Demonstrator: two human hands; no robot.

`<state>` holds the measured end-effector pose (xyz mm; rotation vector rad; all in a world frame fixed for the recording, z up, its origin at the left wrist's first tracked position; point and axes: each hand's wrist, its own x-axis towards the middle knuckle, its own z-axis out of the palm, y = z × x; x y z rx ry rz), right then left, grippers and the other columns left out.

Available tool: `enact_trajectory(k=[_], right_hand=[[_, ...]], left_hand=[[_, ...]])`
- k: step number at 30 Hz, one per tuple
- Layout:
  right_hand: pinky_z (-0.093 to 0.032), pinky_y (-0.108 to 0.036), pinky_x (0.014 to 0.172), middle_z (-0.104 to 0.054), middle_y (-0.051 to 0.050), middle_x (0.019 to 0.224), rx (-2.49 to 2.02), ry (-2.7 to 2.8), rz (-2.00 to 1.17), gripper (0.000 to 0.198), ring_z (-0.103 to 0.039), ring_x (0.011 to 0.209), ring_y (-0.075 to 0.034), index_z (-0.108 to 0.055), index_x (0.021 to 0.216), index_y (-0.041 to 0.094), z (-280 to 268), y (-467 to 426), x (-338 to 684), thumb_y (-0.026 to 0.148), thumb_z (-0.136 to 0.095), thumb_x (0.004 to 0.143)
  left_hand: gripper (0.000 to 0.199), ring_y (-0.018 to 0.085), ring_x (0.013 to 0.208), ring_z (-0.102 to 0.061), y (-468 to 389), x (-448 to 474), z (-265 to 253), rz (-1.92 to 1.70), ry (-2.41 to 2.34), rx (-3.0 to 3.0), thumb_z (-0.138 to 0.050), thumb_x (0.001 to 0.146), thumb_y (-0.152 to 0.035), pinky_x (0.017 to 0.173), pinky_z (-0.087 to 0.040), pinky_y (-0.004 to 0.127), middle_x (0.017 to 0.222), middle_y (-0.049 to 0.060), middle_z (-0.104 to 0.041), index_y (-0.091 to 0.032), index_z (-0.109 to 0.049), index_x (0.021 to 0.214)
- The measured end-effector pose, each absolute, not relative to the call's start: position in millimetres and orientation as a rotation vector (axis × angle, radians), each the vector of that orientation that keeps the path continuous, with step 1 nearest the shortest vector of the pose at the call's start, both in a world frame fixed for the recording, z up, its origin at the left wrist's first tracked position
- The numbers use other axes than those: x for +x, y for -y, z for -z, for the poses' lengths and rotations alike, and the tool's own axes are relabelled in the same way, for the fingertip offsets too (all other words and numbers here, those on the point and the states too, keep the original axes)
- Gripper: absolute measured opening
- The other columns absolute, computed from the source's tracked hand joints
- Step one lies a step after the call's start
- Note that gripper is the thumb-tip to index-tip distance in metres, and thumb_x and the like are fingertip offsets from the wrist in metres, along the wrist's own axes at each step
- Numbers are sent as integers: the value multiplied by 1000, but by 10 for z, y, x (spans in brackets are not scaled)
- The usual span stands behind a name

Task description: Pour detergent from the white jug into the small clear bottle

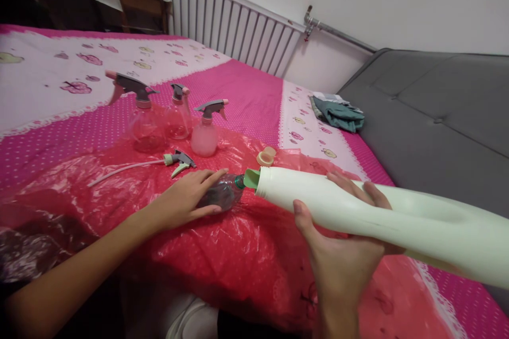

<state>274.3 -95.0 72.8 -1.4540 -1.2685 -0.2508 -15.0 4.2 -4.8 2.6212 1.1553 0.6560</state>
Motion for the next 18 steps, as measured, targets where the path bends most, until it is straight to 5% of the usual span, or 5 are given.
enact_trajectory(k=[10, 18], right_hand=[[-49, -68, 121, -70, -16, 137, -1436, 1284, 246, 99, -65, 132, -34, -49, 155, 16, -707, 945, 2778, 57, -88, 73], [-44, -68, 127, -70, -14, 137, -1440, 1312, 305, 86, -64, 134, -32, -59, 146, 15, -728, 941, 2770, 56, -87, 75]], left_hand=[[66, 30, 118, -71, -38, -152, 51, -662, -1157, 2641, -67, 105, -57, 102, -62, 56, 136, 13, -69, -22, -50, 158], [65, 30, 115, -71, -28, -151, 50, -669, -1160, 2654, -67, 105, -56, 100, -62, 54, 134, 12, -69, -22, -50, 158]])
